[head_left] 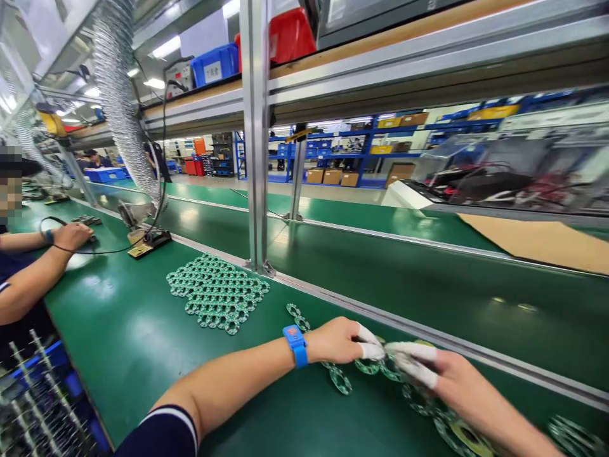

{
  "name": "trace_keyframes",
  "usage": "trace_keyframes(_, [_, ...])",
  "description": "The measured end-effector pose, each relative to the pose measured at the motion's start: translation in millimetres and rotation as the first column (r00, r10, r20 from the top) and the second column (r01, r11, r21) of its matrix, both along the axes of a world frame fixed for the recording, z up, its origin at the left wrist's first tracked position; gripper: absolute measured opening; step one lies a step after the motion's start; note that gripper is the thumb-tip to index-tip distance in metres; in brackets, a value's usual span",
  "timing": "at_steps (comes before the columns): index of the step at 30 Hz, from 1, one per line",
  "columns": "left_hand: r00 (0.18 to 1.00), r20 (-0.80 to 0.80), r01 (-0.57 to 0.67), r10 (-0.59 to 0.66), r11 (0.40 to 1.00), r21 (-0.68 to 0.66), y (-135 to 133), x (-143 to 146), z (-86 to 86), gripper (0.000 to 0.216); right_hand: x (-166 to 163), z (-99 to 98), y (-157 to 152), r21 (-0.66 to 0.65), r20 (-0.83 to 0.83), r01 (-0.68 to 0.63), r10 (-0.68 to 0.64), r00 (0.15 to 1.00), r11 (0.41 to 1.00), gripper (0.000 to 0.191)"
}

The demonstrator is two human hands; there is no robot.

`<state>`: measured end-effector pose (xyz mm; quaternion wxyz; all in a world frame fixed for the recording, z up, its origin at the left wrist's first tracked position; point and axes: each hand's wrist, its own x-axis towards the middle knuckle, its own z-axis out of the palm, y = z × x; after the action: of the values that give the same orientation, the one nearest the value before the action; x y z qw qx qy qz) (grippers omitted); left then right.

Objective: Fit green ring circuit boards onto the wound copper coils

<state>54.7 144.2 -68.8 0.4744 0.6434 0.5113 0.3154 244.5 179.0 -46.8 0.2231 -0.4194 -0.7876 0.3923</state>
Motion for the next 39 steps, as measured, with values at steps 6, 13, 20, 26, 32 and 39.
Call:
trace_keyframes(6, [0.991, 0.051, 0.124, -0.123, 0.992, -0.013, -5.6, -2.6, 7.3, 0.025, -9.8, 2.5, -15.7, -0.156, -0.138, 0.001, -0.023, 0.99, 0.988, 0.033])
trace_keyframes(13, [0.962, -0.066, 0.268, -0.265, 0.962, 0.047, -6.7, -2.6, 7.8, 0.027, 16.1, 0.0, -3.5, 0.061, 0.412, 0.03, -0.053, 0.91, 0.998, 0.018])
trace_keyframes(20, [0.86, -0.376, 0.426, -0.345, 0.891, 0.157, 2.0, -44.1, 31.6, 0.039, 4.1, 7.1, -17.1, 0.399, 0.513, 0.119, -0.328, 0.793, 0.909, 0.029])
trace_keyframes(26, [0.459, -0.839, 0.471, -0.293, 0.881, -0.049, 2.5, -62.3, 36.0, 0.041, -55.0, -22.5, -19.9, 0.509, 0.524, -0.145, -0.172, 0.834, 0.849, 0.041])
trace_keyframes(32, [0.503, -0.803, 0.449, -0.319, 0.891, -0.073, 6.0, -56.9, 23.6, 0.037, -4.6, -41.7, -12.8, 0.521, 0.566, 0.034, -0.375, 0.734, 0.853, 0.042])
trace_keyframes(39, [0.767, -0.626, 0.271, -0.14, 0.955, 0.12, -6.5, -23.7, 19.5, 0.03, 28.4, -10.9, -27.4, 0.459, 0.49, 0.124, -0.367, 0.79, 0.88, 0.033])
